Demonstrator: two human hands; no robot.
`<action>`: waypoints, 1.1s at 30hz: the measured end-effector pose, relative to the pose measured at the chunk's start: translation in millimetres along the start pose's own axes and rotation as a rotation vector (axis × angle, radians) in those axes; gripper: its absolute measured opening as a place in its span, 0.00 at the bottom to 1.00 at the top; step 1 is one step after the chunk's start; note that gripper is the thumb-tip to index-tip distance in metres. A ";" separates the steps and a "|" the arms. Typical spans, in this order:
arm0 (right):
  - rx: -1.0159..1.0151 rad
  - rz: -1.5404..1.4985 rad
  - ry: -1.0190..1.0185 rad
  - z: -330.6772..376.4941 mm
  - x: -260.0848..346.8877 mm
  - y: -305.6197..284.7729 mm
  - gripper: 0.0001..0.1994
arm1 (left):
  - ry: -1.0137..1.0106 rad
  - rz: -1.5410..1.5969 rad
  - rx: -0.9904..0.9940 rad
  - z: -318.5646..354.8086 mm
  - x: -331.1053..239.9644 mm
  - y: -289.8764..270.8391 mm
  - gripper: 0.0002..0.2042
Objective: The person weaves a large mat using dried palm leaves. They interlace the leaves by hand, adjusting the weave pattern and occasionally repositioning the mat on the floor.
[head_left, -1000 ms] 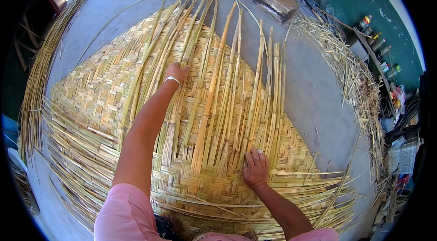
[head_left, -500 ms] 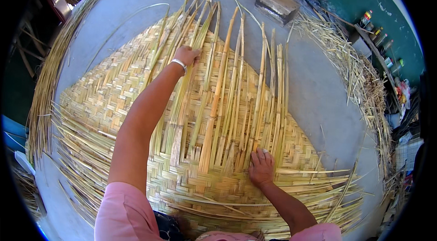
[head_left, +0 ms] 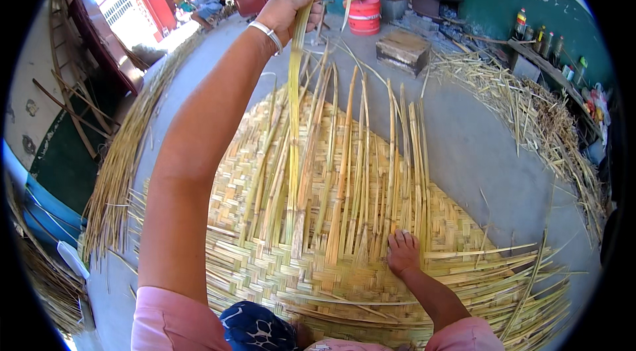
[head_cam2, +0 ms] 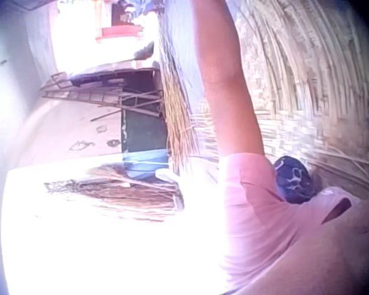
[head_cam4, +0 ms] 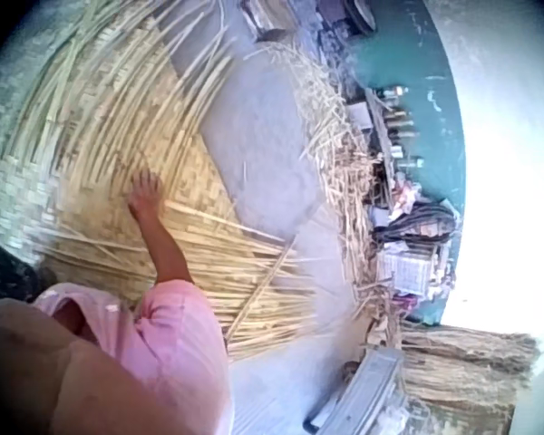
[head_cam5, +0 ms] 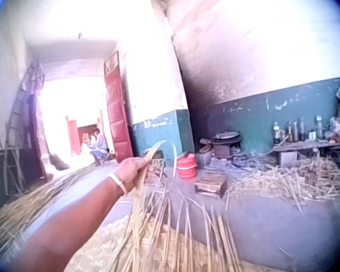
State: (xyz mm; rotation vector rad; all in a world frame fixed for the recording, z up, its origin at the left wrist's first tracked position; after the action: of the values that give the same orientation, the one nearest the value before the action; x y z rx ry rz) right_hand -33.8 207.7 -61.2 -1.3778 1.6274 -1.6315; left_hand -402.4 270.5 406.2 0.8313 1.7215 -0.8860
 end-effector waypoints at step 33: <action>-0.626 -1.556 -0.205 -73.2 57.2 -446.1 0.16 | 0.223 -0.207 0.317 190.5 -53.5 260.8 0.13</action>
State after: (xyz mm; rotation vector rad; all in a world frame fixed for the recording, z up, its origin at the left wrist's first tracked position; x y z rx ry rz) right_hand 24.3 282.7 384.5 -3.4933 0.7814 -1.3892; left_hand -80.4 230.1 363.8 1.0024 1.9141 -1.2698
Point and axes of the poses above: each hand's wrist, its own z-axis away from the middle knuckle, its own y-axis out of the palm, x = y × z, the point moved 9 cm from there along -z, towards the middle knuckle, and after that the axes turned 7 degrees about -z, right-handed, at the moved point
